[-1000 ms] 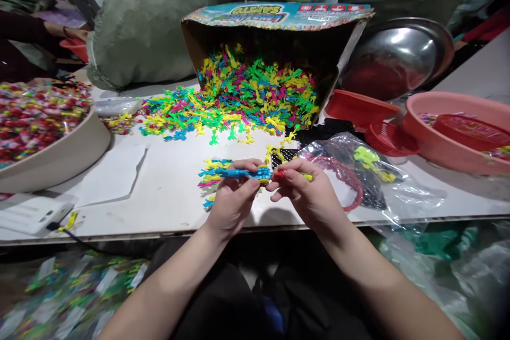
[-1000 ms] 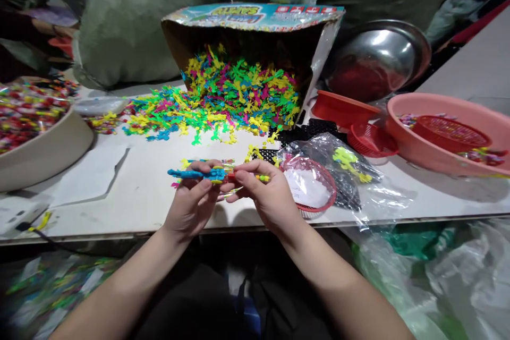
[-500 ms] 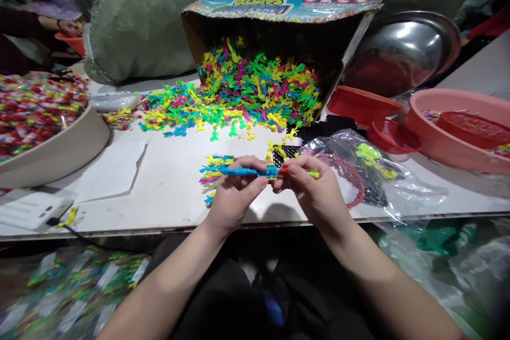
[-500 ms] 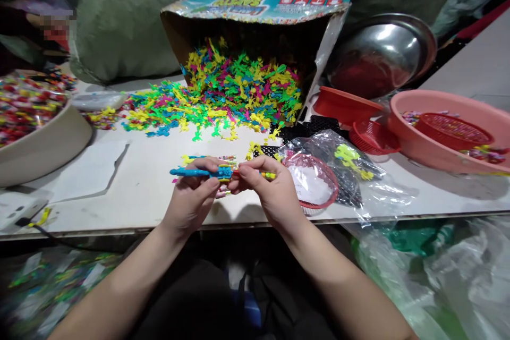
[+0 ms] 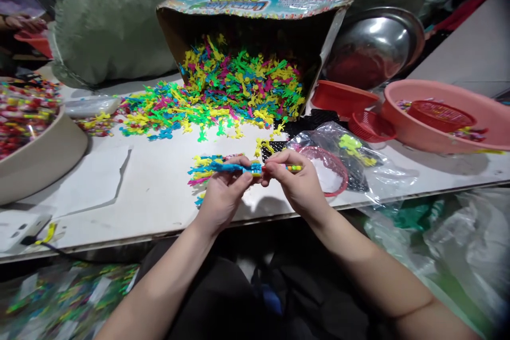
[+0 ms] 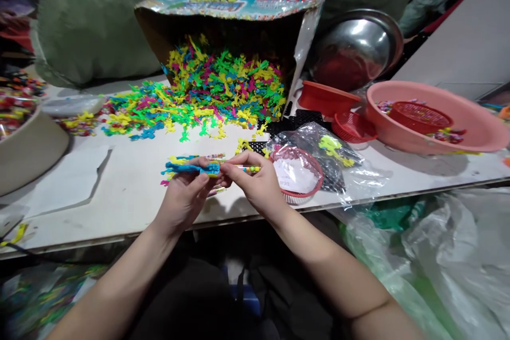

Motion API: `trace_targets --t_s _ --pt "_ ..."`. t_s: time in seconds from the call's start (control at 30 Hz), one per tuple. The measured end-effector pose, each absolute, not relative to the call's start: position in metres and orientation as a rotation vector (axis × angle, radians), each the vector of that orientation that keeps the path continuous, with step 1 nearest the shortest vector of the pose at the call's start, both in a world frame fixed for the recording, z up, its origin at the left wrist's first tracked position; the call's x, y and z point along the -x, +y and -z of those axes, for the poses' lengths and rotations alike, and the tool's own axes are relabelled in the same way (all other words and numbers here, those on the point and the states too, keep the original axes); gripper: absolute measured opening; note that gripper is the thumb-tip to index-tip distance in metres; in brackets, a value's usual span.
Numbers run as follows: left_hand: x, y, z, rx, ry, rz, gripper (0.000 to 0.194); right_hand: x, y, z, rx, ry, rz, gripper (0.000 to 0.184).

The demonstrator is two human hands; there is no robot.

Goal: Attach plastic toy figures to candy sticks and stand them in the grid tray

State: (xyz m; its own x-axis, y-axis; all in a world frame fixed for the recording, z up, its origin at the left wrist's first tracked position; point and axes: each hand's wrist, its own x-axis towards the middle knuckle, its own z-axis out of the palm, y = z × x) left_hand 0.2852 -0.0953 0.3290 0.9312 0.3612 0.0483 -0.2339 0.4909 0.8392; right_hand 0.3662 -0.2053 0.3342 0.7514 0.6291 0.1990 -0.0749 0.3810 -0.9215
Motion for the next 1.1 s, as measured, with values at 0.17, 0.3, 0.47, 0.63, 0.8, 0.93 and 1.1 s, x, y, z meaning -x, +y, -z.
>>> trace_targets --t_s 0.17,0.3,0.47,0.63,0.8,0.93,1.1 --pt "-0.287 -0.091 -0.329 -1.034 0.174 -0.362 0.022 -0.371 -0.205 -0.333 1.192 -0.609 -0.494 0.017" --pt "-0.288 -0.087 -0.329 -1.065 0.179 -0.374 0.021 -0.376 -0.205 -0.333 1.405 -0.659 -0.358 0.024" --pt "-0.286 -0.082 -0.327 -1.152 0.204 -0.361 0.023 -0.371 -0.202 -0.332 1.396 -0.606 -0.319 0.031" --pt "-0.283 -0.079 -0.326 -1.229 0.279 -0.313 0.031 -0.366 -0.198 -0.328 1.347 -0.474 -0.422 0.039" --pt "-0.284 -0.076 -0.325 -1.247 0.280 -0.277 0.031 -0.366 -0.199 -0.325 1.326 -0.459 -0.469 0.040" --pt "-0.284 -0.069 -0.327 -1.201 0.174 -0.280 0.025 -0.361 -0.197 -0.327 1.257 -0.421 -0.545 0.035" --pt "-0.279 -0.045 -0.337 -1.139 0.136 -0.374 0.026 -0.361 -0.177 -0.339 1.110 -0.457 -0.776 0.021"
